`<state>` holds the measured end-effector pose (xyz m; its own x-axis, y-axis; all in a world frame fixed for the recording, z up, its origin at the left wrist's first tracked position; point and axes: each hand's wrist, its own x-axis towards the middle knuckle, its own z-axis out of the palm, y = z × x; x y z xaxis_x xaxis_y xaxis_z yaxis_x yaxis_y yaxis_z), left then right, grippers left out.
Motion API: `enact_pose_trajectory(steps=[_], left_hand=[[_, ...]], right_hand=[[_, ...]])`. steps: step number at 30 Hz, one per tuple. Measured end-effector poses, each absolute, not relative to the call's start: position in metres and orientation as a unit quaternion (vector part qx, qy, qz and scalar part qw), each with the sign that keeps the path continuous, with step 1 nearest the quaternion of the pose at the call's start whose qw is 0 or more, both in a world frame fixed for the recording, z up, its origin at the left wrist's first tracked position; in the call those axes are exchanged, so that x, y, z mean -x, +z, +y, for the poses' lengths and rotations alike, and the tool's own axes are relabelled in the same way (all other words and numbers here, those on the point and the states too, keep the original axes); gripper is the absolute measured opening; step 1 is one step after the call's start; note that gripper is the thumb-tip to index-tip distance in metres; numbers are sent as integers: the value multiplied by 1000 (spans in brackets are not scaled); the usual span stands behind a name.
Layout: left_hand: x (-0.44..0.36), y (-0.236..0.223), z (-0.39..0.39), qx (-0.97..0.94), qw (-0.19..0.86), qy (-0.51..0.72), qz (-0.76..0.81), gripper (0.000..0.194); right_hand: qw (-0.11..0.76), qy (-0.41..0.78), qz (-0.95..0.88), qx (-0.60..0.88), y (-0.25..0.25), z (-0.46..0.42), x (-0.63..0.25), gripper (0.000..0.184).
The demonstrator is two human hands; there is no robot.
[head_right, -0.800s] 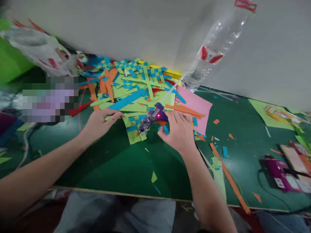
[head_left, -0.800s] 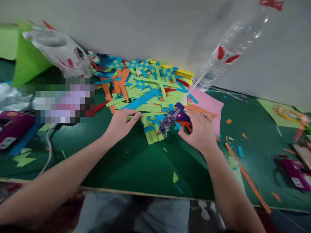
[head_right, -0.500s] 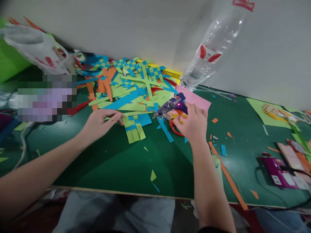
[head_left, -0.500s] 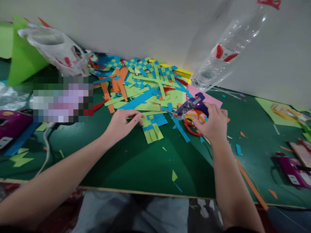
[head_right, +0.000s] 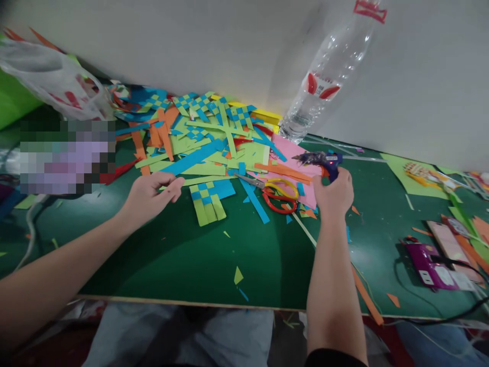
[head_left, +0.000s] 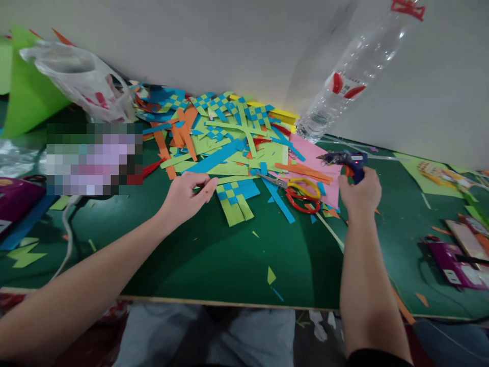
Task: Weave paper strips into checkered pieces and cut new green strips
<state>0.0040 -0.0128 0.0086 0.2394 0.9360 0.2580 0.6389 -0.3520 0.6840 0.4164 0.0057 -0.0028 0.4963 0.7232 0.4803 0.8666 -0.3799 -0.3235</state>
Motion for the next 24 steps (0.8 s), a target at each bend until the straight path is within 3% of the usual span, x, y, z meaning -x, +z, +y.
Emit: enact_pose_trajectory(steps=[13, 20, 24], left_hand=[[-1, 7, -11, -738, 201, 347, 543, 43], [0, 7, -11, -737, 195, 348, 546, 44], [0, 9, -11, -734, 198, 345, 551, 37]], right_hand=[[165, -53, -418, 892, -20, 11, -424, 49], [149, -64, -434, 886, -27, 13, -417, 51], [167, -132, -465, 859, -21, 11, -410, 56]])
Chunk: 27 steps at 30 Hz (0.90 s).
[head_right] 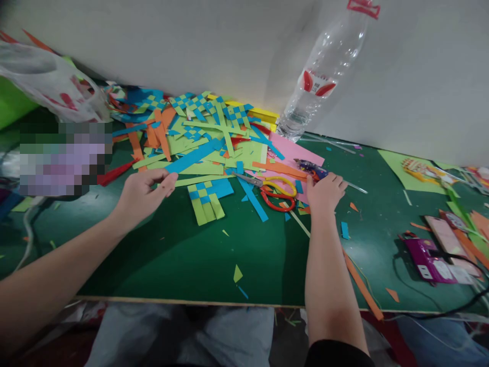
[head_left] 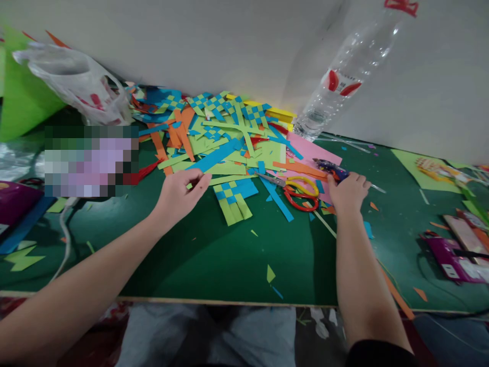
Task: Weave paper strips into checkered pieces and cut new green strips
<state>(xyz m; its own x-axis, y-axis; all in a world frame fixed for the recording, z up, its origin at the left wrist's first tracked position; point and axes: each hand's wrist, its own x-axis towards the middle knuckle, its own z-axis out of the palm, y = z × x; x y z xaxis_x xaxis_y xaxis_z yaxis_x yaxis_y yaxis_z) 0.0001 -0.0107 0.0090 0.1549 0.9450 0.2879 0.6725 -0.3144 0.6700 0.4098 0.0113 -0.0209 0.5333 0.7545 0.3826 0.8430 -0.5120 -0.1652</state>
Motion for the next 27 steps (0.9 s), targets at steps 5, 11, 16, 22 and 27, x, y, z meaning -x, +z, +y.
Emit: enact_pose_trajectory(steps=[5, 11, 16, 22, 27], left_hand=[[3, 3, -3, -734, 187, 332, 562, 18], [6, -8, 3, -793, 120, 230, 552, 19], [6, -13, 4, -817, 113, 184, 535, 23], [5, -14, 4, -822, 111, 168, 532, 22], [4, -14, 4, -824, 114, 161, 532, 20]], right_hand=[[185, -117, -634, 742, 2, 2, -385, 31], [64, 79, -785, 611, 11, -11, -358, 38], [24, 91, -772, 629, 9, -9, -357, 46], [54, 38, -755, 652, 9, -11, -352, 39], [40, 3, -736, 675, 15, -14, -342, 34]])
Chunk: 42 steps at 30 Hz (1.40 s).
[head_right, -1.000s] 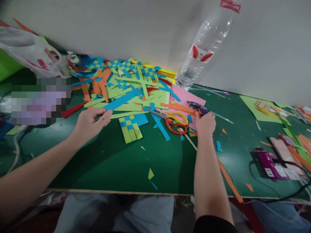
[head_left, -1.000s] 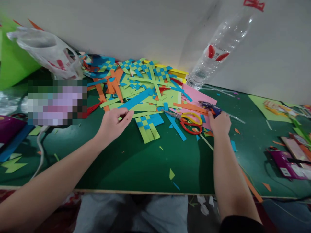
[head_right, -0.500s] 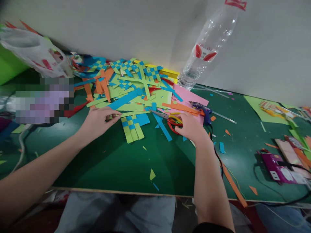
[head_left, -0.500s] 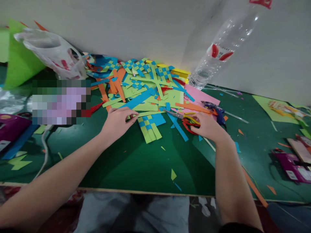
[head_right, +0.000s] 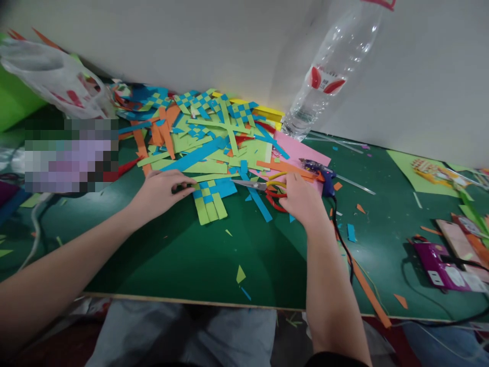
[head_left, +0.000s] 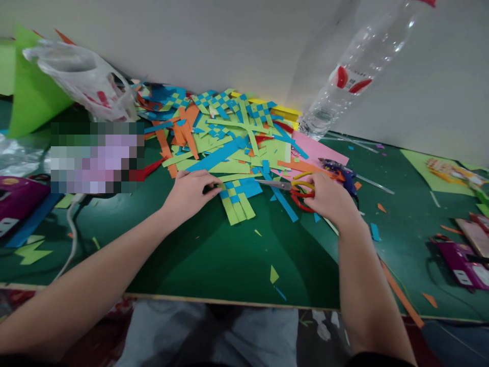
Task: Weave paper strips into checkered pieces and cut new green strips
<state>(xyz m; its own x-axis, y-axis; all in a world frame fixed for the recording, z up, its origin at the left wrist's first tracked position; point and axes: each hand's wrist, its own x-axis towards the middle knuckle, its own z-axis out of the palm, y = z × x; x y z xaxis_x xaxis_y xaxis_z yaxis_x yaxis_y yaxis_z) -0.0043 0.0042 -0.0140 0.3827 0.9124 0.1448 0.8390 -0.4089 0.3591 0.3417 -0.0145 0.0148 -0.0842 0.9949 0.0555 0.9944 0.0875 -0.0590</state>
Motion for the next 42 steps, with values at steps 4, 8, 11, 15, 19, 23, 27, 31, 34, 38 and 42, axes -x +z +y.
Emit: enact_pose_trajectory(steps=[4, 8, 11, 15, 19, 23, 27, 31, 34, 38, 42], left_hand=[[4, -17, 5, -821, 133, 170, 529, 18], [5, -19, 6, -820, 143, 179, 525, 18], [5, -18, 5, -822, 139, 171, 526, 17], [4, -16, 5, -821, 141, 165, 527, 16], [4, -17, 7, -820, 146, 166, 529, 15], [4, -18, 8, -816, 149, 174, 531, 16], [3, -17, 7, -814, 148, 172, 535, 16], [3, -17, 7, -814, 149, 165, 536, 17], [4, -18, 8, -815, 151, 160, 537, 17], [4, -18, 9, -815, 151, 161, 536, 17], [4, -18, 9, -815, 151, 159, 536, 16]], right_hand=[[63, 14, -737, 673, 19, -15, -331, 39], [117, -45, -741, 660, 21, -16, -330, 39], [182, -90, -739, 642, 19, -14, -336, 39], [218, -94, -766, 597, 11, -11, -336, 38], [194, -59, -819, 537, -1, -10, -317, 39], [166, -41, -851, 497, -10, -9, -300, 43], [154, -52, -861, 482, -13, -7, -294, 43], [140, -67, -866, 475, -14, -4, -295, 41], [132, -63, -864, 482, -14, -2, -299, 41], [120, -61, -868, 478, -12, -1, -303, 41], [120, -67, -876, 461, -14, 1, -307, 42]])
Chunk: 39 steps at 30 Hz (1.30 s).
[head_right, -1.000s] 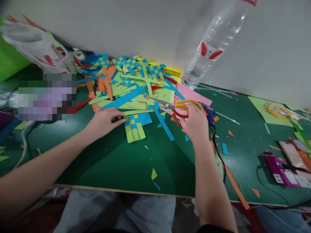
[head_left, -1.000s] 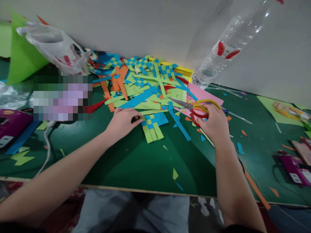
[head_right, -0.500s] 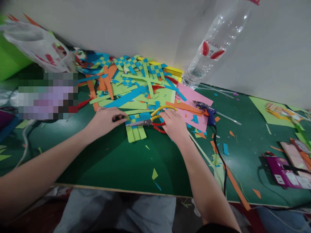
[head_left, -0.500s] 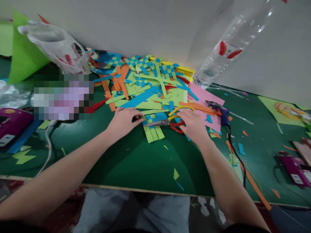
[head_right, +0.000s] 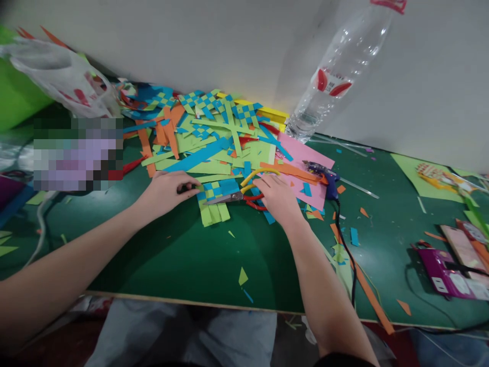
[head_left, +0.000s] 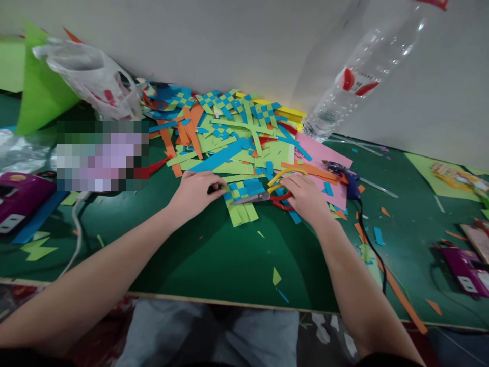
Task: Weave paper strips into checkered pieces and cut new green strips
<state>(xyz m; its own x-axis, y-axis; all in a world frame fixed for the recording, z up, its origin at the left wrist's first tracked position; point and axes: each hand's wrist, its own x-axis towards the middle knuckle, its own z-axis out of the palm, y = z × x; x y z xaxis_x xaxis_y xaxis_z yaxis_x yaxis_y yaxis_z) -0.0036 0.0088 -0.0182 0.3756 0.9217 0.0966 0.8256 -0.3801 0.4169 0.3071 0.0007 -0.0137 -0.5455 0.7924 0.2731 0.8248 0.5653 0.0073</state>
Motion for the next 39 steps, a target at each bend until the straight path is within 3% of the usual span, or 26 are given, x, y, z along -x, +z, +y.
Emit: enact_pose_trajectory(steps=[8, 24, 39], left_hand=[[4, -18, 8, -813, 155, 157, 538, 16], [3, -19, 8, -813, 153, 159, 538, 15], [2, -19, 8, -810, 155, 162, 542, 15]], right_hand=[[133, -120, -890, 420, -16, 3, -313, 38], [185, -108, -879, 426, -12, 0, -316, 42], [116, -114, -898, 410, -10, -2, -306, 39]])
